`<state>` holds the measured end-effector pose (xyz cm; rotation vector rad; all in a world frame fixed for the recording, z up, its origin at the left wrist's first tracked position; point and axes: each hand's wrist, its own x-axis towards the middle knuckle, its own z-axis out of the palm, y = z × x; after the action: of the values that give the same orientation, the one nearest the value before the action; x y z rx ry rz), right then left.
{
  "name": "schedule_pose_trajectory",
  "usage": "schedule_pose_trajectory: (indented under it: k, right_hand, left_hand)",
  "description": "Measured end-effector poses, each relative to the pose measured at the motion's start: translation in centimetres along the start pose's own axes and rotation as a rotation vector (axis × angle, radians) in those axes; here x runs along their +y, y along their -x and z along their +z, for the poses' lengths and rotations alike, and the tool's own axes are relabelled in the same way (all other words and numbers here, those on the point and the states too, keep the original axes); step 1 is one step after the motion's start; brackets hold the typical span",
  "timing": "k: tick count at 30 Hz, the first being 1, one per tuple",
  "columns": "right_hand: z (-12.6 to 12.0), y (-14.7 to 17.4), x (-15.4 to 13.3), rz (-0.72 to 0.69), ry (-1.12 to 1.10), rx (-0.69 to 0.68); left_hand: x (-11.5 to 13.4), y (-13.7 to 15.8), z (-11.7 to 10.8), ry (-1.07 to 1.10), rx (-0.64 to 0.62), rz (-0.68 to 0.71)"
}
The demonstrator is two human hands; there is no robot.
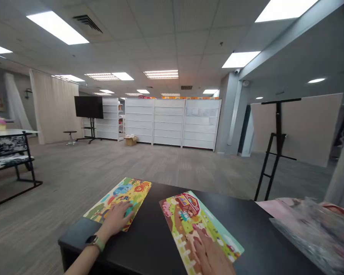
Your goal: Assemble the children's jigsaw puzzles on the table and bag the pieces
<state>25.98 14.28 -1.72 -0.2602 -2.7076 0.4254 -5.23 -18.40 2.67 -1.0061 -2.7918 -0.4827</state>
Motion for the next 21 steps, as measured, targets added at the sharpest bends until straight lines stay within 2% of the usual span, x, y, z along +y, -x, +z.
schedule_pose_trajectory:
  k: [3,6,8,15,17,21]
  right_hand:
    - [-0.9,-0.5,-0.4,0.061,0.105,-0.015]
    - [-1.2,-0.9,-0.4,0.128,0.189,-0.17]
    - [-0.7,-1.5,-1.7,0.175,0.211,-0.232]
    - [3.0,-4.7,-11.1,0.085,0.185,-0.138]
    - [2.9,-5.2,-12.4,0.105,0.155,-0.126]
    - [1.6,-5.5,-12.9,0.102,0.086,-0.127]
  left_hand:
    - [0.6,1.3,0.7,-0.033,-0.037,-0.013]
    - [1.8,2.6,1.1,-0.054,-0.042,-0.02]
    - [2.7,3.3,1.3,-0.06,-0.043,-0.024]
    - [4.8,4.5,1.5,-0.089,-0.026,-0.043]
    - [4.9,4.5,1.2,-0.095,-0.03,-0.036]
    - [4.1,4.1,0.3,-0.109,-0.044,-0.01]
